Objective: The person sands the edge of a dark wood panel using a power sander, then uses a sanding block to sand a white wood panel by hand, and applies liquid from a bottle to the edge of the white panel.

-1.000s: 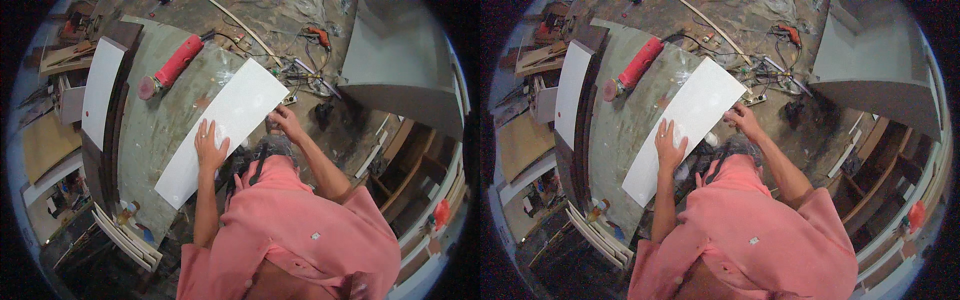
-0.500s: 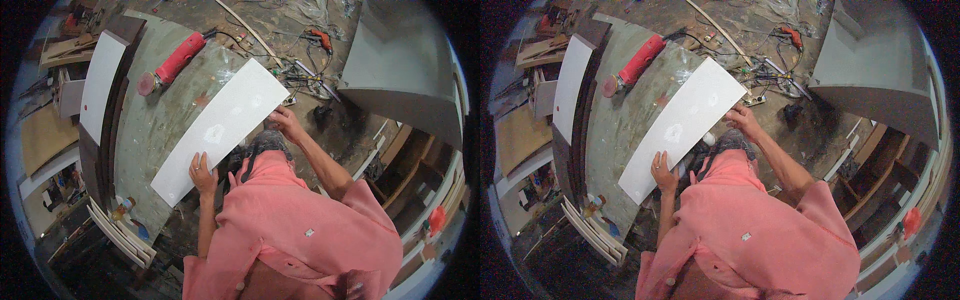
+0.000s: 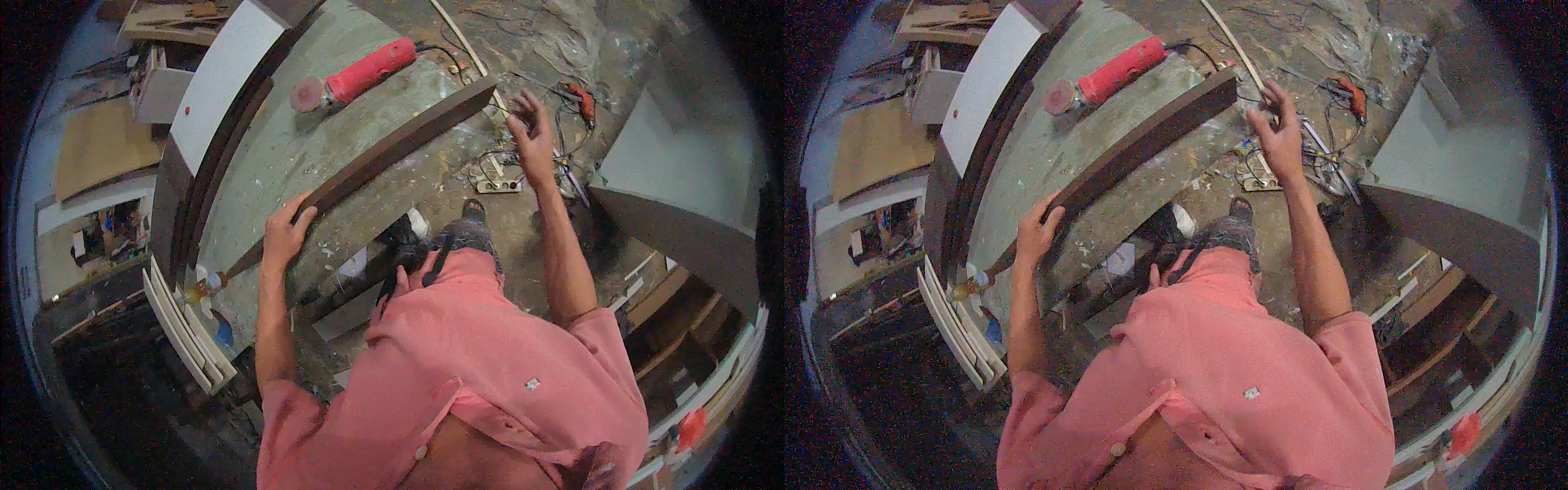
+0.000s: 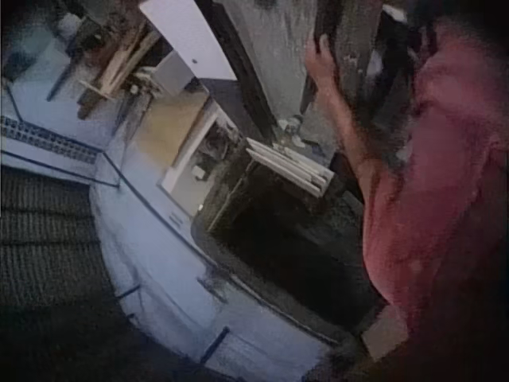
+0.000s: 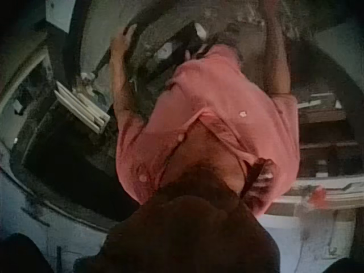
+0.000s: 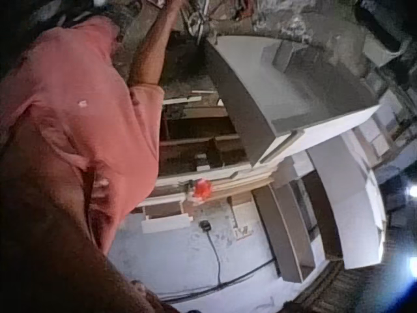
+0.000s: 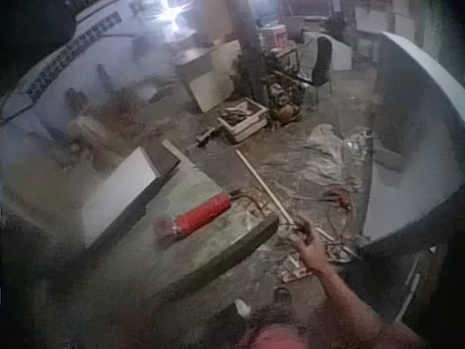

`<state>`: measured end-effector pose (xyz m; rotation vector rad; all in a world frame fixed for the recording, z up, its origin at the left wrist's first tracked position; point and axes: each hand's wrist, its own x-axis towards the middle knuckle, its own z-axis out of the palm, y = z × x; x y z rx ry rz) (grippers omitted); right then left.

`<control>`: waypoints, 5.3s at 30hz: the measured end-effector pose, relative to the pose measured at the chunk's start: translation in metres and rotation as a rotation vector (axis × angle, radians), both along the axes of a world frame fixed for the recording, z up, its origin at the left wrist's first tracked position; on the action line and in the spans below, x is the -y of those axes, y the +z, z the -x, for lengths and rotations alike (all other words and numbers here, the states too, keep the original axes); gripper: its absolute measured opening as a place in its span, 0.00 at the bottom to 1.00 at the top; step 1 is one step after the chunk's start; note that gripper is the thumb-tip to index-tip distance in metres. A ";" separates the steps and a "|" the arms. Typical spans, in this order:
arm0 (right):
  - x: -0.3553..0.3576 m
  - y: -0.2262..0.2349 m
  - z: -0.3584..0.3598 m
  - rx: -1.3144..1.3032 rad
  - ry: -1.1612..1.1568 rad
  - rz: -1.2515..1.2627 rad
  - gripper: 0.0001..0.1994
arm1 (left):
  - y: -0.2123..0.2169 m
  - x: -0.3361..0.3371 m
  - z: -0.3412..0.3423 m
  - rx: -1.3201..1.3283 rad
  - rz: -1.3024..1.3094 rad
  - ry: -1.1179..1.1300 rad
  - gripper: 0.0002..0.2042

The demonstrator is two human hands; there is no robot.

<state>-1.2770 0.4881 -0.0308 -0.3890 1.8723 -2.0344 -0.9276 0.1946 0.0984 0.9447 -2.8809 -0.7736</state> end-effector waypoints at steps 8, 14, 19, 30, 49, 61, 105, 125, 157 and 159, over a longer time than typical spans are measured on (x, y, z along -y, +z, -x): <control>0.061 -0.031 0.050 -0.013 0.261 0.000 0.21 | -0.005 0.030 0.003 -0.007 -0.012 0.068 0.17; 0.090 -0.024 0.058 -0.006 0.314 -0.102 0.23 | -0.012 0.091 -0.081 0.098 0.262 0.214 0.17; 0.073 0.017 0.057 0.211 0.511 -0.097 0.20 | -0.014 0.114 -0.100 0.050 0.168 0.223 0.20; 0.026 0.106 -0.018 0.403 0.855 -0.025 0.31 | -0.078 0.146 -0.195 0.088 -0.113 0.159 0.29; 0.052 0.074 0.014 0.583 1.070 0.205 0.44 | -0.109 0.127 -0.194 0.335 -0.002 0.315 0.32; 0.061 0.074 0.019 0.595 1.058 0.148 0.45 | -0.099 0.127 -0.184 0.321 -0.088 0.306 0.28; 0.062 0.029 0.008 0.069 0.741 -0.343 0.25 | -0.071 -0.062 0.231 -0.311 -0.051 0.000 0.17; 0.291 0.001 0.042 -1.578 0.831 -0.478 0.38 | -0.142 -0.079 -0.269 0.090 0.289 1.102 0.26; -0.254 0.062 -0.301 0.793 0.138 0.015 0.42 | -0.087 -0.124 -0.280 -0.559 -0.176 0.774 0.18; -0.257 0.054 -0.292 0.837 0.290 0.089 0.43 | -0.049 -0.194 -0.201 -0.476 -0.581 0.401 0.21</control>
